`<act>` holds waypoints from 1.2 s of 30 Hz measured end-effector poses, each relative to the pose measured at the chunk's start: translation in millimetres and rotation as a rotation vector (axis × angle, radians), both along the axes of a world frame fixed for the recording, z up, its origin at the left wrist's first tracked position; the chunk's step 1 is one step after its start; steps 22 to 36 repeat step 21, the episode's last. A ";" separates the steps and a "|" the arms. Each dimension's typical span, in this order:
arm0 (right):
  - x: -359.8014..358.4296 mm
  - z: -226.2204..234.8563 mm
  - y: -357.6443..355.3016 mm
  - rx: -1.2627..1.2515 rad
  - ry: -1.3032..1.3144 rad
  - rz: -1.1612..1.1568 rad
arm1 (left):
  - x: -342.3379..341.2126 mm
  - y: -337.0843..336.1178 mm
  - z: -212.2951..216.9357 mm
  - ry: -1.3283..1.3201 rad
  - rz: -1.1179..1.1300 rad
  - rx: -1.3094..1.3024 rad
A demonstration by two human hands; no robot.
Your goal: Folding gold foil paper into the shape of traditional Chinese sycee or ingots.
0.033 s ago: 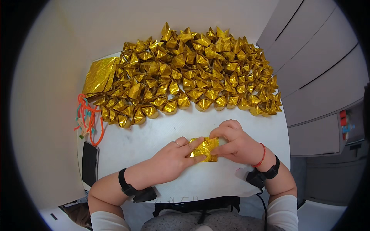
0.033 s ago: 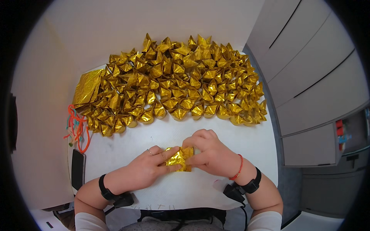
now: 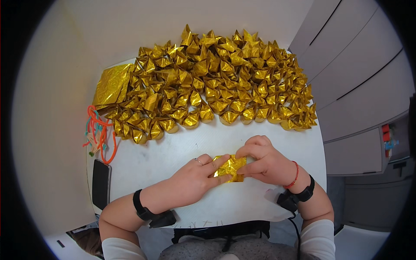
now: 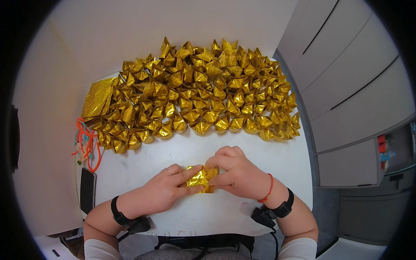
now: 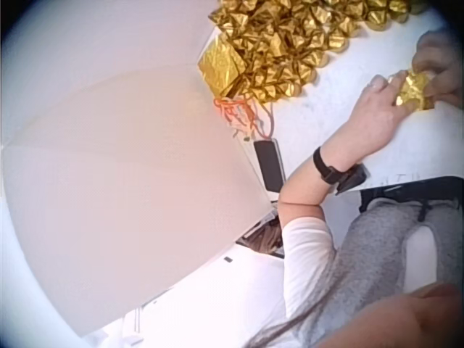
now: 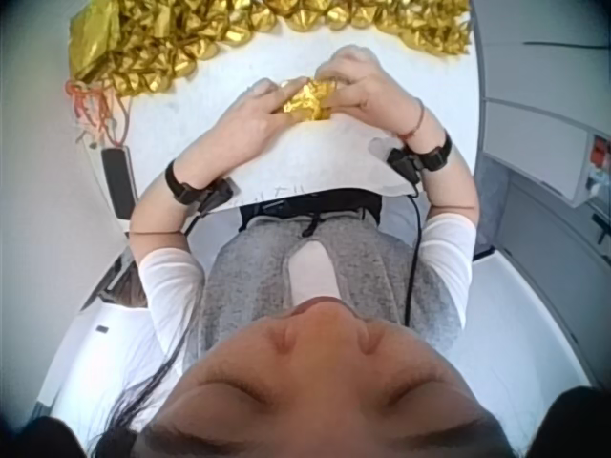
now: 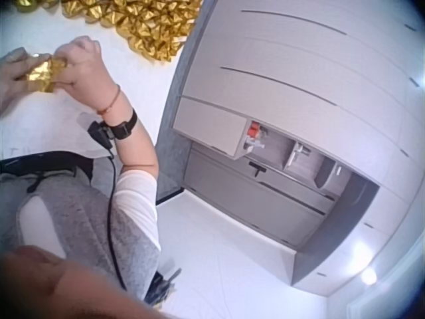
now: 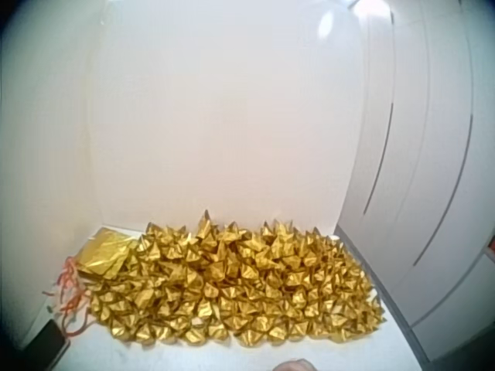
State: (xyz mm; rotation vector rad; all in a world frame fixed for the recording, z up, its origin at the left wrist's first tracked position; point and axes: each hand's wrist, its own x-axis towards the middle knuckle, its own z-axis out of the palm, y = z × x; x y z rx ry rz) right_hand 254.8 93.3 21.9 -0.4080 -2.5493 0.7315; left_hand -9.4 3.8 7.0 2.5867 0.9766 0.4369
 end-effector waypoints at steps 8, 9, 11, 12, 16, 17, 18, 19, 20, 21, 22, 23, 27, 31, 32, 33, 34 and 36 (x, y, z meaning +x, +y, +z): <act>-10.1 -17.3 -6.9 -0.107 -0.068 -0.156 | 2.4 -6.6 3.6 0.050 0.007 0.117; -11.9 -16.4 -7.4 -0.116 -0.061 -0.180 | 2.9 -7.7 4.4 0.080 0.015 0.160; -14.9 -16.9 -8.2 -0.129 -0.056 -0.204 | 1.9 -8.2 6.3 0.093 0.011 0.184; -15.9 -17.7 -8.9 -0.128 -0.048 -0.223 | 1.6 -8.2 7.2 0.106 0.006 0.212; -18.9 -20.9 -9.5 -0.108 -0.032 -0.264 | 0.2 -8.2 10.1 0.121 0.003 0.206; -19.7 -21.9 -9.3 -0.111 -0.032 -0.262 | 0.6 -7.9 10.5 0.103 0.017 0.205; -19.5 -22.5 -9.0 -0.117 -0.025 -0.275 | 1.3 -7.4 10.8 0.084 0.030 0.204; -19.4 -23.1 -8.7 -0.123 -0.018 -0.287 | 1.6 -7.7 11.0 0.083 0.029 0.202; -19.5 -23.4 -8.6 -0.129 -0.023 -0.289 | 1.9 -8.6 11.2 0.088 0.053 0.163; -19.7 -23.6 -8.2 -0.135 -0.026 -0.290 | 2.2 -10.1 11.6 0.095 0.078 0.125; -19.7 -23.6 -8.2 -0.135 -0.026 -0.290 | 2.2 -10.1 11.6 0.095 0.078 0.125; -19.7 -23.6 -8.2 -0.135 -0.026 -0.290 | 2.2 -10.1 11.6 0.095 0.078 0.125; -19.7 -23.6 -8.2 -0.135 -0.026 -0.290 | 2.2 -10.1 11.6 0.095 0.078 0.125; -19.7 -23.6 -8.2 -0.135 -0.026 -0.290 | 2.2 -10.1 11.6 0.095 0.078 0.125; -19.7 -23.6 -8.2 -0.135 -0.026 -0.290 | 2.2 -10.1 11.6 0.095 0.078 0.125; -19.7 -23.6 -8.2 -0.135 -0.026 -0.290 | 2.2 -10.1 11.6 0.095 0.078 0.125; -19.7 -23.6 -8.2 -0.135 -0.026 -0.290 | 2.2 -10.1 11.6 0.095 0.078 0.125; -19.7 -23.6 -8.2 -0.135 -0.026 -0.290 | 2.2 -10.1 11.6 0.095 0.078 0.125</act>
